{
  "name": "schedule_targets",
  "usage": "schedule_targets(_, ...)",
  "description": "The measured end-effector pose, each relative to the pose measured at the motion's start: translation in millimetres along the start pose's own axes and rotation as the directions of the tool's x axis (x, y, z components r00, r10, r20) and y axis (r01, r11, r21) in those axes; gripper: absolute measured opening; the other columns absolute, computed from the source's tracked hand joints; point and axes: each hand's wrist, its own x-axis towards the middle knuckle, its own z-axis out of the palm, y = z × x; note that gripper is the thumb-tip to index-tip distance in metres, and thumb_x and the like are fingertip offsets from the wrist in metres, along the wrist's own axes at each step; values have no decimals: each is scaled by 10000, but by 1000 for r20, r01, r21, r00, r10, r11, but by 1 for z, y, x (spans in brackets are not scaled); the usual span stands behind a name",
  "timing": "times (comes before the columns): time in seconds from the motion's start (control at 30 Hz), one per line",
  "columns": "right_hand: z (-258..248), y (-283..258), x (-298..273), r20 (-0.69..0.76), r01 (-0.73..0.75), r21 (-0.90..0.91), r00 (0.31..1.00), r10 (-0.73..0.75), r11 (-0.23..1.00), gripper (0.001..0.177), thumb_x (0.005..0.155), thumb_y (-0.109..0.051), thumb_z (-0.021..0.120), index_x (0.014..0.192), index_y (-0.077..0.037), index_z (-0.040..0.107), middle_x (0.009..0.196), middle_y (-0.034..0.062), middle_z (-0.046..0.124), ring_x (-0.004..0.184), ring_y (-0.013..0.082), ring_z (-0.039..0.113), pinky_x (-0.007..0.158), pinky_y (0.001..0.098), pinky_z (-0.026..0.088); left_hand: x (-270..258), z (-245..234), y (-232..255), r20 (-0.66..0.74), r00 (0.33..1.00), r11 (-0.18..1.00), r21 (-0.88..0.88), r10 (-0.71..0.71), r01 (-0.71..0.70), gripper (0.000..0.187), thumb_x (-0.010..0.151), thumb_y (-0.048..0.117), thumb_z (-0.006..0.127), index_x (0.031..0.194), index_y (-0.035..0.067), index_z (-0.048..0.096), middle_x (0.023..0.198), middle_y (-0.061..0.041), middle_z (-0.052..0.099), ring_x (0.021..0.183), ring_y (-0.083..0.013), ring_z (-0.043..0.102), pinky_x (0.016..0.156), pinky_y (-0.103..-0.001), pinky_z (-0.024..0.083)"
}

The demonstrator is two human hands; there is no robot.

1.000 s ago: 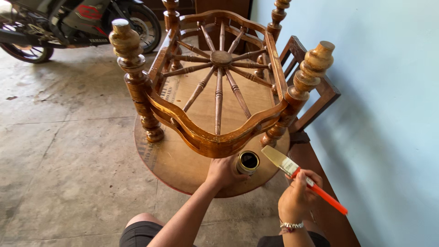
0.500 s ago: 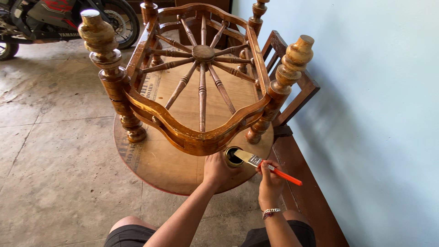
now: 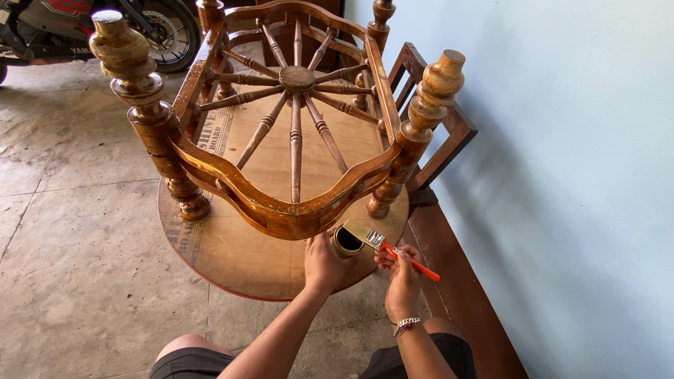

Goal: The person paints the wooden frame of a table using a brush, dipping the brush into a small can of varnish before applying it to the curved wooden edges.

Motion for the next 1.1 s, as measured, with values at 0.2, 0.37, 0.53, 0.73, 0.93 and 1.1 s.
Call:
schedule_targets(0.2,10,-19,-10,12,-122,42,992,122,992,214,1005,-276,627,1112,-91,625,981,106,755,890,191,717,844,348,568,-16,-17,9,2,1000,993,-115,23,-22,947,608,323,965,1346,48,440,1322,-149,632,1300,-358,542,1049,-470,450)
schedule_targets(0.37,26,-20,-35,77,-243,76,968,237,967,247,991,-289,640,1127,-85,669,965,100,754,880,190,705,812,355,566,-41,-50,11,14,995,972,-216,-97,97,1337,589,314,990,1551,43,102,1327,-240,606,1219,-373,626,981,-452,536)
schedule_targets(0.53,55,-9,-63,139,-390,155,918,370,908,258,977,-301,652,1133,-96,673,945,85,759,830,164,684,768,341,548,-66,-84,-3,-98,990,936,-347,-103,63,1545,517,274,1013,1575,53,-92,1255,-197,671,1141,-300,695,952,-388,554)
schedule_targets(0.73,92,6,-96,205,-471,114,873,443,875,246,961,-315,672,1126,-132,679,965,20,708,820,127,641,754,332,530,-89,-125,-32,-130,973,880,-462,-191,111,1526,561,214,970,1580,79,-159,1230,-129,697,1075,-243,732,943,-353,579)
schedule_targets(0.93,120,18,-126,203,-540,59,830,519,840,247,936,-310,694,1114,-138,687,1026,-1,680,863,139,625,748,329,508,-110,-151,-65,-232,957,913,-403,-176,70,1508,601,191,969,1585,83,-169,1261,-142,687,1179,-254,680,1010,-375,532)
schedule_targets(1.1,141,18,-152,264,-602,-25,766,586,798,247,908,-309,701,1072,-124,704,1068,20,712,910,157,663,768,345,531,-124,-171,-82,-359,925,949,-315,-122,3,1517,584,230,1001,1565,13,-136,1285,-143,687,1269,-298,583,1099,-438,412)
